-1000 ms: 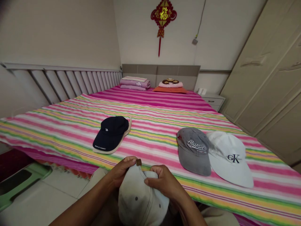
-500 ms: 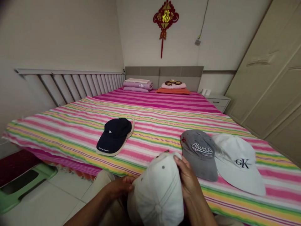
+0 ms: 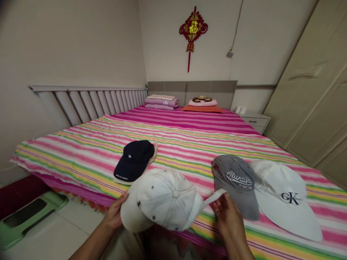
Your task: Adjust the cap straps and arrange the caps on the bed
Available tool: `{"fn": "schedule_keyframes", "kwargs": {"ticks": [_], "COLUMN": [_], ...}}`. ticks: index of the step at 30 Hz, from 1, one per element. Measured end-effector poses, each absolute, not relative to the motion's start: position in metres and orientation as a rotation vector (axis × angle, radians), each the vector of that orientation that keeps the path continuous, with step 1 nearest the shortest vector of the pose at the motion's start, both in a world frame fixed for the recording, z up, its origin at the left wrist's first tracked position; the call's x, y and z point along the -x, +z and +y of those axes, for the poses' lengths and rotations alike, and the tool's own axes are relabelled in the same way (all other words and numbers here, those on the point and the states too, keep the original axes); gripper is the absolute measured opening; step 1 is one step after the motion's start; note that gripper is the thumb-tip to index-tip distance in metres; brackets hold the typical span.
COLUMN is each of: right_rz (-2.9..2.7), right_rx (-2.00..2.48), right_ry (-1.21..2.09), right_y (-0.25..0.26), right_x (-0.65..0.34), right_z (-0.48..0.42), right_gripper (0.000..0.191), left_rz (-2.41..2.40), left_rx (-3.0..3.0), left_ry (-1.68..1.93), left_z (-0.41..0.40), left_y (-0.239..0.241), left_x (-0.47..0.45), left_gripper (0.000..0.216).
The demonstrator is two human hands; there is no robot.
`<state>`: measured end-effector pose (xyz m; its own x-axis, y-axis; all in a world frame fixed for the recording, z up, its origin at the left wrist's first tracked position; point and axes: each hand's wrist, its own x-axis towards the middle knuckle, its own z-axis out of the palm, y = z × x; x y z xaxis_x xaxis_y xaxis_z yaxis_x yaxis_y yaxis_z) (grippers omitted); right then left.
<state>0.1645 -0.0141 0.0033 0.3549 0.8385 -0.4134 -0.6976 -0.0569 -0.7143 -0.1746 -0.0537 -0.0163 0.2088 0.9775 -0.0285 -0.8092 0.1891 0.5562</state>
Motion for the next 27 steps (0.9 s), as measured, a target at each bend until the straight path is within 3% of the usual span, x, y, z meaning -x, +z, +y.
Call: {"fn": "schedule_keyframes", "kwargs": {"ticks": [11, 20, 27], "right_rz": [-0.247, -0.272, -0.276], "right_rx": [1.047, 1.058, 1.06], "right_ry": [1.143, 1.109, 1.124], "right_y": [-0.033, -0.041, -0.039], "right_x": [-0.158, -0.157, -0.157], "right_z": [-0.023, -0.022, -0.023], "right_gripper": [0.021, 0.023, 0.024], "left_rz": [0.36, 0.92, 0.913], "left_rx": [-0.419, 0.021, 0.004], "left_ry": [1.883, 1.72, 1.779], "left_z": [0.035, 0.041, 0.038], "left_y": [0.113, 0.048, 0.054], "left_x": [0.222, 0.246, 0.247], "left_gripper": [0.038, 0.04, 0.034]}}
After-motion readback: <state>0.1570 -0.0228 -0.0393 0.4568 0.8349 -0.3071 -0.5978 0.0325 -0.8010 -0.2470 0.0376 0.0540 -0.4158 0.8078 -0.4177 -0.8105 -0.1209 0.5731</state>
